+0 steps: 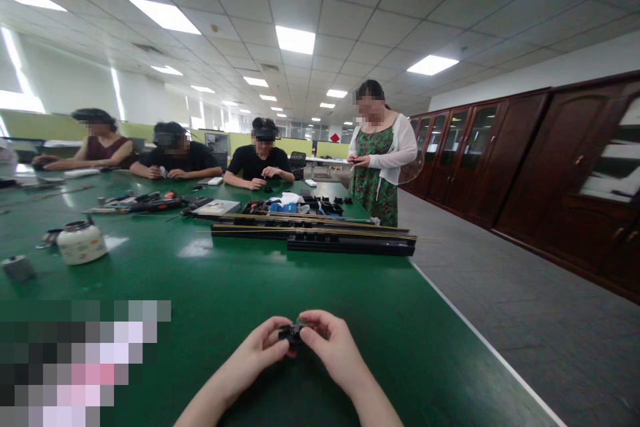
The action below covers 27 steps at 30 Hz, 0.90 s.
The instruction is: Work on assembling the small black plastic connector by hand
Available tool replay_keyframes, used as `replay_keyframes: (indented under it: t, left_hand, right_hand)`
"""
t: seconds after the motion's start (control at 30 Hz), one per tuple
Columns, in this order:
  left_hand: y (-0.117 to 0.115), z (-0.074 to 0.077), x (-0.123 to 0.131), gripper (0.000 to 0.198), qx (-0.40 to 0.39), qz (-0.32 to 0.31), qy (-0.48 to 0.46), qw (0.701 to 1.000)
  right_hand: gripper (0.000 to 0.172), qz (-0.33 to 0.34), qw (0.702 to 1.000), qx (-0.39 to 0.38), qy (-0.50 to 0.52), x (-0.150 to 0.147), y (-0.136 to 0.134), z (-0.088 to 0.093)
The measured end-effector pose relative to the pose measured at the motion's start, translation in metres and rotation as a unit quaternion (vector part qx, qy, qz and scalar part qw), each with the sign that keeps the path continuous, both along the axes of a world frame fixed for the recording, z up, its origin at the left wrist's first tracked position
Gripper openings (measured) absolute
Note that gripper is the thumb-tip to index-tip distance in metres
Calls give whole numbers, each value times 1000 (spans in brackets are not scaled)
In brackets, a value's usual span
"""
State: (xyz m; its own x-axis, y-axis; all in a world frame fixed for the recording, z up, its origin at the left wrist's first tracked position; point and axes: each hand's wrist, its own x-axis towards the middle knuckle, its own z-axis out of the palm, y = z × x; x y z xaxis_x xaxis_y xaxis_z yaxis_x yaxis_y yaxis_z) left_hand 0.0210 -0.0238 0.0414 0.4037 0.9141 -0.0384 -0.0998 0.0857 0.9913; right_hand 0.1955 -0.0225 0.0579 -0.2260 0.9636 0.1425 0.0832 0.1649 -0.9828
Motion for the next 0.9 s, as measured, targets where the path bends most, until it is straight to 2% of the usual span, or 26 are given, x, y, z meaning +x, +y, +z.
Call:
replay_keyframes:
  t: [0.07, 0.17, 0.3, 0.57, 0.73, 0.9]
  left_hand:
    - [0, 1, 0, 42, -1, 0, -1, 1000]
    - [-1, 2, 1, 43, 0, 9, 0, 1000]
    - [0, 1, 1, 45, -6, 16, 1, 1000]
    - [2, -2, 2, 43, 19, -10, 0, 1000]
    - [2, -3, 2, 41, 32, -4, 20, 999]
    - [3, -5, 2, 43, 32, -2, 22, 999]
  right_hand:
    - [28, -7, 1000, 9, -11, -2, -2, 2]
    - [20, -23, 995, 51, -84, -2, -6, 6]
    - [16, -7, 981, 96, -170, 0, -8, 11]
    - [13, 19, 978, 87, -187, 5, -6, 11]
    - [14, 42, 979, 85, -181, 5, -8, 10]
    - [17, 35, 981, 59, -182, 5, -7, 8]
